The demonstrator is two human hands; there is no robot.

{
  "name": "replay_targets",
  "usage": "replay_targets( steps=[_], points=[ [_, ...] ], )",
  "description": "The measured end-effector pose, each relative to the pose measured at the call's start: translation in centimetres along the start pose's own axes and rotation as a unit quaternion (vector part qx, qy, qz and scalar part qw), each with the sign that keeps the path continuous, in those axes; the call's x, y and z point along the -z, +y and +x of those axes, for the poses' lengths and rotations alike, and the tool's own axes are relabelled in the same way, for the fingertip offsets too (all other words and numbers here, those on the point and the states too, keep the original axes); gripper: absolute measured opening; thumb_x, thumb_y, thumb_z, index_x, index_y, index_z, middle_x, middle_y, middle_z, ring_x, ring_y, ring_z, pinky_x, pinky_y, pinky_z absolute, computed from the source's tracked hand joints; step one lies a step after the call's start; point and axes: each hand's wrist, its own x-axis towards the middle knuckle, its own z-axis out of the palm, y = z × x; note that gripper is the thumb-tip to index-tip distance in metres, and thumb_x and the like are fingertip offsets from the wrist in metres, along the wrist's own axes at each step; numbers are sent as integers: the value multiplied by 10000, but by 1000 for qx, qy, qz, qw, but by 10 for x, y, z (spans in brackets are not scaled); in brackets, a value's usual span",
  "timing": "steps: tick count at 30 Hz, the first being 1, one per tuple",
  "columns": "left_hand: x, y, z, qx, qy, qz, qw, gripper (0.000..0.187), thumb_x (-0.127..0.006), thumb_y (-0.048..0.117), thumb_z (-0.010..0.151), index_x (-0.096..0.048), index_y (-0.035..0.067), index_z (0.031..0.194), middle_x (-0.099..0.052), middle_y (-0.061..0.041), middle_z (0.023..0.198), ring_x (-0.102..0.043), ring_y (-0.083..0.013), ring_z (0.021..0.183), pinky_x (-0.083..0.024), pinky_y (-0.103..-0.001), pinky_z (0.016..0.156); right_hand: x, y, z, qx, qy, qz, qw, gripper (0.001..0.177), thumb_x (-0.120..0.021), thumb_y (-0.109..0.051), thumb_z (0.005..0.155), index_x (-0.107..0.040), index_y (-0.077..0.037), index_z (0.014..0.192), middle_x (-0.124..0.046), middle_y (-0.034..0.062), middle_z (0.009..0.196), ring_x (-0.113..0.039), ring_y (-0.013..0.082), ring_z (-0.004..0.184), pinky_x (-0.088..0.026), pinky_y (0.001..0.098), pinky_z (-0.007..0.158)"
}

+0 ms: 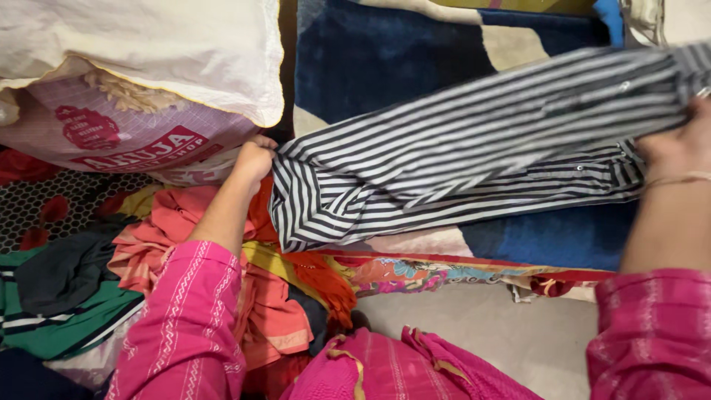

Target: The person buttons a striped shirt from collar to hem, then folds it neatly on a patterned surface. The person places the folded shirt aside and picks up a yellow cloth.

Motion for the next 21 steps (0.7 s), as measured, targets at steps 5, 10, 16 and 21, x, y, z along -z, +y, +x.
replay_targets(
  steps=[5,10,16,21],
  points=[
    [-3,-13,6,32,9,30,999,258,-554,-44,852,-684,32,1061,-691,-92,947,-631,-191,850,-494,-317,733,62,65,-49,0,131,-96,987,440,-471,-123,1032,-601,-39,1444,-635,140,1502,-588,318,1387,-395,581,1172],
    [-4,-16,7,33,11,51,998,281,-536,-50,840,-696,20,1060,-708,-99,926,-645,-199,828,-501,-323,721,77,78,-58,-25,265,-167,949,379,-485,-194,1037,-558,-64,1386,-626,144,1446,-624,316,1342,-420,570,1129],
    [-11,-30,17,8,66,74,995,289,-497,-77,819,-700,1,1009,-708,-107,914,-651,-205,836,-512,-334,735,68,57,-32,-14,89,-43,995,370,-541,-99,1121,-561,44,1461,-605,201,1546,-641,359,1368,-509,509,1120],
    [-17,-45,31,52,84,-64,993,308,-459,-100,822,-664,19,1018,-683,-123,923,-641,-224,845,-533,-363,740,57,76,-48,1,296,-165,941,388,-570,-20,1000,-555,21,1385,-628,184,1442,-670,353,1267,-519,476,1076]
  ],
)
